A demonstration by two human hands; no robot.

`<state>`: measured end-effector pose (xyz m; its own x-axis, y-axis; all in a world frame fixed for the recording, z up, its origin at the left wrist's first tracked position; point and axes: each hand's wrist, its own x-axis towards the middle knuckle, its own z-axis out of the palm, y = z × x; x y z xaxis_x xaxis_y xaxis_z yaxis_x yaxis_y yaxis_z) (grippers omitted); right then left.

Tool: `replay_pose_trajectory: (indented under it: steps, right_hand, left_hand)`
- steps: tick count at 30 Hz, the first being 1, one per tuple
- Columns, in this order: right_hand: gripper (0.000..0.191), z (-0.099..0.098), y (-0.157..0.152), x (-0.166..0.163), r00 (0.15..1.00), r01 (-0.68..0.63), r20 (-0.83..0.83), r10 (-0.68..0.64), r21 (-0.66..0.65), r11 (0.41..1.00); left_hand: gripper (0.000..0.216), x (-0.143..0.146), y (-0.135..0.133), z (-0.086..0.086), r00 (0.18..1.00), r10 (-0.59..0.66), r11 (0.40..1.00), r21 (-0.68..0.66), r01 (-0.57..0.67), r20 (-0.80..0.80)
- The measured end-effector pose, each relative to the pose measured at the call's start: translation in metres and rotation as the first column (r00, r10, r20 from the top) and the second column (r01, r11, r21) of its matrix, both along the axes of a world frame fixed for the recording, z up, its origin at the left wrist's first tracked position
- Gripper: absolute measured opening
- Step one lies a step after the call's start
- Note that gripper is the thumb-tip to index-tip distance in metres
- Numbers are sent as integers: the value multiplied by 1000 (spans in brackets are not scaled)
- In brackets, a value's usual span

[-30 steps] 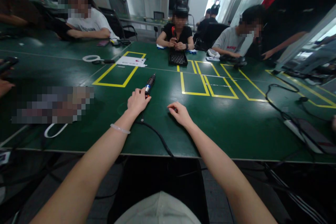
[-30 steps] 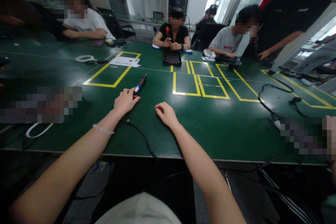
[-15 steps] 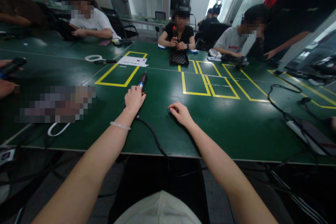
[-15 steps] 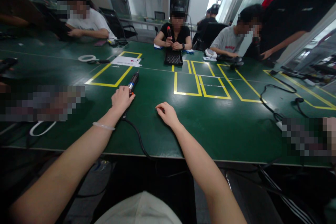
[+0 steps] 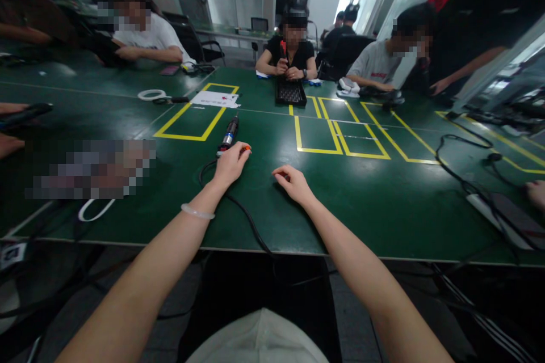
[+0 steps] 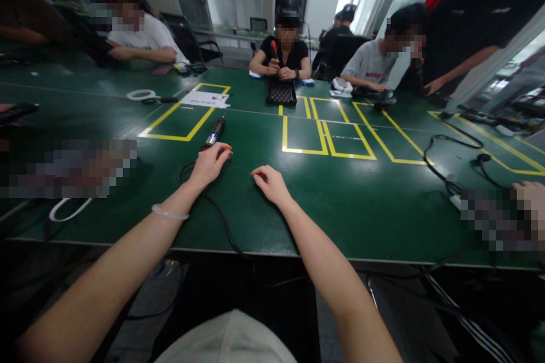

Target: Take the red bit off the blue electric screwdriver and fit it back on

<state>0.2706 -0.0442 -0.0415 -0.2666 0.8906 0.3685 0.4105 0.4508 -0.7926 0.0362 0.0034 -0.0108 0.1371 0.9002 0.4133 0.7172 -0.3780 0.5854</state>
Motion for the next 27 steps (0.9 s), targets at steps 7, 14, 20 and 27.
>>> replay_pose_trajectory:
  steps: [7,14,20,27]
  right_hand:
    - [27,-6,5,-1,969,-99,-242,54,-178,979]
    - [27,-5,4,-2,933,-236,-322,160,-213,948]
    - [26,-6,5,0,964,-149,-246,99,-191,970]
    - [29,-9,8,0,954,-81,-298,26,-174,981]
  left_hand:
    - [55,35,-17,-4,824,-396,801,-286,526,405]
    - [60,43,-29,-3,787,-440,739,-323,591,432]
    - [48,40,-24,-7,796,-389,762,-325,561,463]
    - [35,39,-23,-6,839,-391,814,-283,507,380]
